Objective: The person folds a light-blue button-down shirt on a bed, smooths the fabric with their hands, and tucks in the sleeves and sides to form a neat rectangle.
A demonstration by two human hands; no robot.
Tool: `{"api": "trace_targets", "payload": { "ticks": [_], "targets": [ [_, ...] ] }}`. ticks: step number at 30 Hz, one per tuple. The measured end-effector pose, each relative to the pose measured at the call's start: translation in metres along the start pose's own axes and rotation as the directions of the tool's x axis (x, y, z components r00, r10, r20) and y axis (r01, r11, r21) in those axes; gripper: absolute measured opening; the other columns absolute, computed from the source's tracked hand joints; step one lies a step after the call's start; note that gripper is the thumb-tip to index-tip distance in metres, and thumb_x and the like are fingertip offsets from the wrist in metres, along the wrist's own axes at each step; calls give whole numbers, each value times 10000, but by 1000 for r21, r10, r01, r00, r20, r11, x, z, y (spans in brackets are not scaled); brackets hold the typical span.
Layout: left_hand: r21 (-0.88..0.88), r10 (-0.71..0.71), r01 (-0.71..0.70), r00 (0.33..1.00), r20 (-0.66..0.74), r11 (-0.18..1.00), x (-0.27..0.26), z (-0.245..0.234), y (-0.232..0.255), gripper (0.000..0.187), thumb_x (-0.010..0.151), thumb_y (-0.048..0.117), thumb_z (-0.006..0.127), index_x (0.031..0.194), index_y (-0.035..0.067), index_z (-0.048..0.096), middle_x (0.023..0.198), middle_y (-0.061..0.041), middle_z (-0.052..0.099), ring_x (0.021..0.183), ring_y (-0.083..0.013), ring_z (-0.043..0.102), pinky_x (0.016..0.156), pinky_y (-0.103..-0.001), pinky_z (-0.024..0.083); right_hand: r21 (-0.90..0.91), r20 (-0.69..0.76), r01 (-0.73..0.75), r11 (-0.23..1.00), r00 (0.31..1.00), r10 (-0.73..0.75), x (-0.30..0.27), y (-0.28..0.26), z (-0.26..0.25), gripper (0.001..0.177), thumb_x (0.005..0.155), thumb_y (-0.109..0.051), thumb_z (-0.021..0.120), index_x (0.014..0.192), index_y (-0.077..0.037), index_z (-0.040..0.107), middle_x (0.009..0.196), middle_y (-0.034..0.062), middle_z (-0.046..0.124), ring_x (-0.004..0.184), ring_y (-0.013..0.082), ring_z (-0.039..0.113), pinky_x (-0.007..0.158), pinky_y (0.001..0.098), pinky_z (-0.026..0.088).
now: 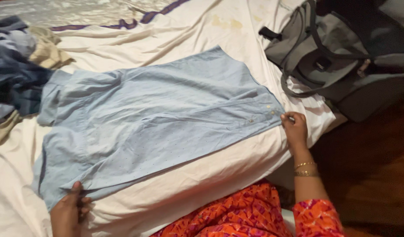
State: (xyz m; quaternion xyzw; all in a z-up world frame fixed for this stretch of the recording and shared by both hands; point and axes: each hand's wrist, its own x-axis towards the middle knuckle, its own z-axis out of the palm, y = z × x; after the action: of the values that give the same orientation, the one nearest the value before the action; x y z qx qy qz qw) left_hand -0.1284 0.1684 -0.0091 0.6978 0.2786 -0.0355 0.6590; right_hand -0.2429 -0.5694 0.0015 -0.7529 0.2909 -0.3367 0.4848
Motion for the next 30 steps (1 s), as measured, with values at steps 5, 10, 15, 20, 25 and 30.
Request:
{"api": "trace_targets", "payload": {
  "ticks": [5, 10, 15, 20, 25, 30],
  "targets": [
    [39, -27, 25, 998, 49, 999, 23, -14, -12, 345, 974, 363, 739, 945, 23, 691, 696, -80, 628, 490, -141, 481, 435, -299, 337, -46, 59, 1, 999, 998, 2, 6, -2, -5, 228, 949, -199, 745, 1063, -8, 695, 1212, 48, 544, 848, 132, 627, 774, 265, 542],
    [24, -2, 2, 1000, 18, 1000, 34, -22, -33, 347, 984, 365, 746, 938, 30, 670, 689, -54, 603, 499, -132, 497, 429, -302, 351, -216, 39, 108, 971, 994, -102, 4, 1, -3, 202, 950, -166, 764, 1065, -11, 704, 1184, 35, 577, 883, 127, 608, 829, 265, 524],
    [1, 94, -94, 995, -28, 996, 48, -29, -53, 458, 1033, 392, 744, 796, 22, 614, 669, -53, 563, 479, -147, 451, 394, -331, 323, 5, -18, 6, 1000, 1000, -6, -1, -1, 0, 143, 943, -127, 738, 1049, -42, 693, 1180, -8, 583, 903, 90, 563, 837, 244, 502],
    [-52, 127, -126, 992, 4, 991, 57, -30, -62, 489, 1089, 392, 710, 775, 51, 557, 625, -56, 528, 469, -162, 457, 383, -321, 312, 48, -12, 29, 998, 1000, -29, 3, 3, -4, 110, 951, -97, 743, 1022, -24, 702, 1199, 1, 613, 977, 96, 586, 873, 234, 506],
    [-38, 101, -104, 992, -72, 994, 61, -28, -67, 333, 1071, 362, 684, 881, 107, 586, 681, -19, 550, 503, -148, 509, 397, -299, 337, 222, 8, -61, 973, 998, 61, 2, -4, -5, 97, 929, -87, 734, 986, -21, 691, 1225, -15, 600, 1014, 91, 610, 861, 220, 515],
    [-45, 112, -111, 994, 15, 993, 73, -36, -73, 459, 1101, 409, 655, 807, 75, 543, 659, -22, 504, 493, -155, 499, 400, -302, 364, 139, 1, -24, 990, 1000, 24, 1, -9, -4, 85, 895, -48, 730, 925, 11, 677, 1223, 10, 600, 1022, 88, 627, 869, 232, 547]
  ]
}}
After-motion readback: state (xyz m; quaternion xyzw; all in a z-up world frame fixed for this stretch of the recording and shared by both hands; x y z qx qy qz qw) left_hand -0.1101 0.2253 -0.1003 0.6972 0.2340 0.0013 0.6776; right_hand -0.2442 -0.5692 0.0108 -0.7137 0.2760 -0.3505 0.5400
